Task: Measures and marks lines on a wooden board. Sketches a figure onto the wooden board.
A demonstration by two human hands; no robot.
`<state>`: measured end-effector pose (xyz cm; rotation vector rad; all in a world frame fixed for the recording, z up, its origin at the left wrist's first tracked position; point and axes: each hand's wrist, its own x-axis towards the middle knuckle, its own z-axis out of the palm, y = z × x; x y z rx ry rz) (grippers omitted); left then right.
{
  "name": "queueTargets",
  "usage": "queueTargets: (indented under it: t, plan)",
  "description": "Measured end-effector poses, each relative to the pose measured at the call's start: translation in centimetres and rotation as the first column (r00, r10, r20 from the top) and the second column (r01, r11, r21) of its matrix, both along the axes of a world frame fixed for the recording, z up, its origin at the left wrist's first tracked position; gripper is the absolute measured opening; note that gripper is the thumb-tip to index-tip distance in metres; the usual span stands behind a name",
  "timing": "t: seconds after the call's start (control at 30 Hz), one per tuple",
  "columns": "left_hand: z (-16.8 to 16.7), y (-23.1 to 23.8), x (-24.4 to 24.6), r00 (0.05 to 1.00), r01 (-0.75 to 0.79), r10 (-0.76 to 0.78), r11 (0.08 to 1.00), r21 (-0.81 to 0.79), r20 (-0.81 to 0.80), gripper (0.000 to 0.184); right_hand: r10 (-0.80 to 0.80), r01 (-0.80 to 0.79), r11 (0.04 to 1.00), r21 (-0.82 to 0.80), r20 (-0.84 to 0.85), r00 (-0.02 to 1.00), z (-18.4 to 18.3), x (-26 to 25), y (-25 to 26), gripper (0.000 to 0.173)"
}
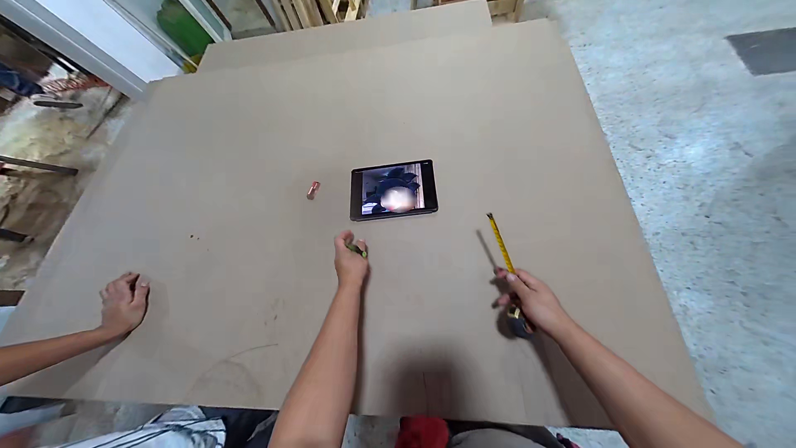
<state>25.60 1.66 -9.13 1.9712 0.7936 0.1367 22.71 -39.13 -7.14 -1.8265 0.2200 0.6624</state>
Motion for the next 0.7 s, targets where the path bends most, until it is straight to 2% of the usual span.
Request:
queueTargets:
  t: [0.1,0.2,0.27,0.37,0.5,0.7]
  plan:
    - [-1.2,1.9,4.0,0.997,-0.066,0.069,0.995,-0.074,0.034,0.050,0.037,-0.037,0.999,-0.023,0.007,0.999,-0.4,7.4,6.5,0.041]
    - [-2.1,2.5,3.9,0.992,-0.064,0.078,0.990,-0.129,0.103,0.045,0.066,-0.066,0.998,0.006,0.015,0.998,-0.4,12.2,11.4,0.041]
    - [-2.3,2.9,3.2,0.985,-0.041,0.071,0.981,-0.188,0.155,0.043,0.032,-0.032,0.998,0.052,0.010,0.999,-0.4,13.8,13.8,0.039]
    - [-1.9,3.5,3.3,0.986,-0.037,0.079,0.961,-0.273,0.145,0.048,-0.013,0.012,0.999,0.050,0.007,1.000,-0.5,14.6,15.1,0.038]
    - [-1.6,4.3,4.1,0.997,-0.018,0.037,0.969,-0.247,0.072,0.042,0.000,-0.001,0.999,0.048,0.005,1.000,-1.3,14.2,14.9,0.038]
    - [-1.4,2.9,2.1,0.995,-0.024,0.049,0.964,-0.265,0.086,0.038,0.010,-0.008,0.992,0.128,-0.018,1.000,-1.9,13.2,13.7,0.036]
